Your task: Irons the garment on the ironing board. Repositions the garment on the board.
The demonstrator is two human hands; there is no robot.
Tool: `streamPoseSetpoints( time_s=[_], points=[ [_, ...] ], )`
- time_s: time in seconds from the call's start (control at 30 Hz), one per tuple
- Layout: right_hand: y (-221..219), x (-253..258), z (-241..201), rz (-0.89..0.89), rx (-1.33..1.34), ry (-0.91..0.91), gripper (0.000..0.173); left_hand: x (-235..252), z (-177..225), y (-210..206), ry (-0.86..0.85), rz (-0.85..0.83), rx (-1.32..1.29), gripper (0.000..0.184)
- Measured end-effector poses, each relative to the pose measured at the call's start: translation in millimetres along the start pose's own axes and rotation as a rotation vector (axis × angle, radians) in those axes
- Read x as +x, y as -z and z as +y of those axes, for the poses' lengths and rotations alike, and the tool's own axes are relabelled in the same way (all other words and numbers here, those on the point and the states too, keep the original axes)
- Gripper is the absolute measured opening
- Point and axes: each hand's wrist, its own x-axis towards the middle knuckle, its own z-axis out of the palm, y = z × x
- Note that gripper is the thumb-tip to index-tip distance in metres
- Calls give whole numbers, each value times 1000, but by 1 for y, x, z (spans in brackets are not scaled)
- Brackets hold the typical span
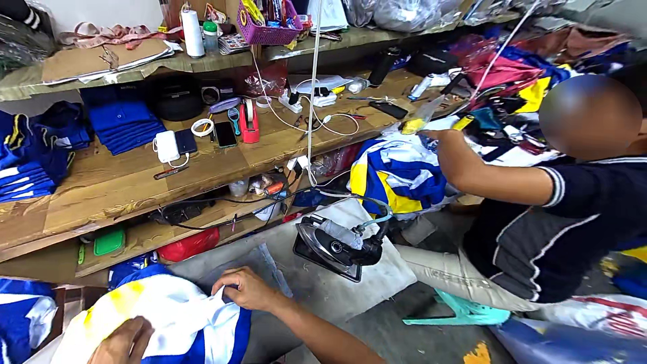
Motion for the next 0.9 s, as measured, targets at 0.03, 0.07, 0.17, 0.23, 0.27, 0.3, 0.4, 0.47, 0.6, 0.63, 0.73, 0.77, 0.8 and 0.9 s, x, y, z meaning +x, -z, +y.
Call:
streamPoseSetpoints(
  time_s=[0.03, 0.07, 0.17, 0.23, 0.27, 0.3, 0.4, 0.47, 0.6, 0.63, 0.73, 0.77, 0.8, 0.9],
  points=[
    [-1, 0, -3, -16, -12, 43, 25, 15, 13, -5, -106, 147, -51, 29],
    [-1, 1, -6, -28, -24, 76, 26, 30, 21, -13, -216, 261, -111, 27],
    [-2, 1, -15, -1, -30, 112, 23, 64, 34, -42, -385, 191, -359, 37],
    [-2, 0, -19, 64, 11, 75, 15, 69, 43, -52, -367, 33, -534, 32],
    [-1, -2, -21, 94, 38, 43, 12, 67, 47, -55, -345, -4, -596, 28],
    [0, -4, -21, 112, 63, 12, 12, 65, 51, -59, -330, -12, -643, 25],
    [5, -8, -19, 155, 107, -16, 13, 66, 59, -68, -325, 40, -656, 22],
    [5, -9, -16, 173, 135, -19, 16, 66, 63, -70, -315, 98, -570, 24],
    [4, -7, -10, 166, 157, -22, 19, 65, 67, -71, -295, 184, -551, 25],
    [4, -7, -9, 167, 162, -30, 19, 66, 67, -72, -297, 196, -574, 25],
    [5, -6, -11, 183, 226, -103, 23, 66, 67, -70, -298, 152, -652, 28],
    [5, -5, -13, 185, 244, -126, 27, 66, 67, -69, -294, 132, -672, 28],
    [6, -4, -14, 180, 250, -147, 30, 66, 67, -68, -287, 124, -687, 26],
    [16, -1, -11, 38, 160, -186, 35, 72, 67, -69, -260, 175, -691, 23]
  ],
)
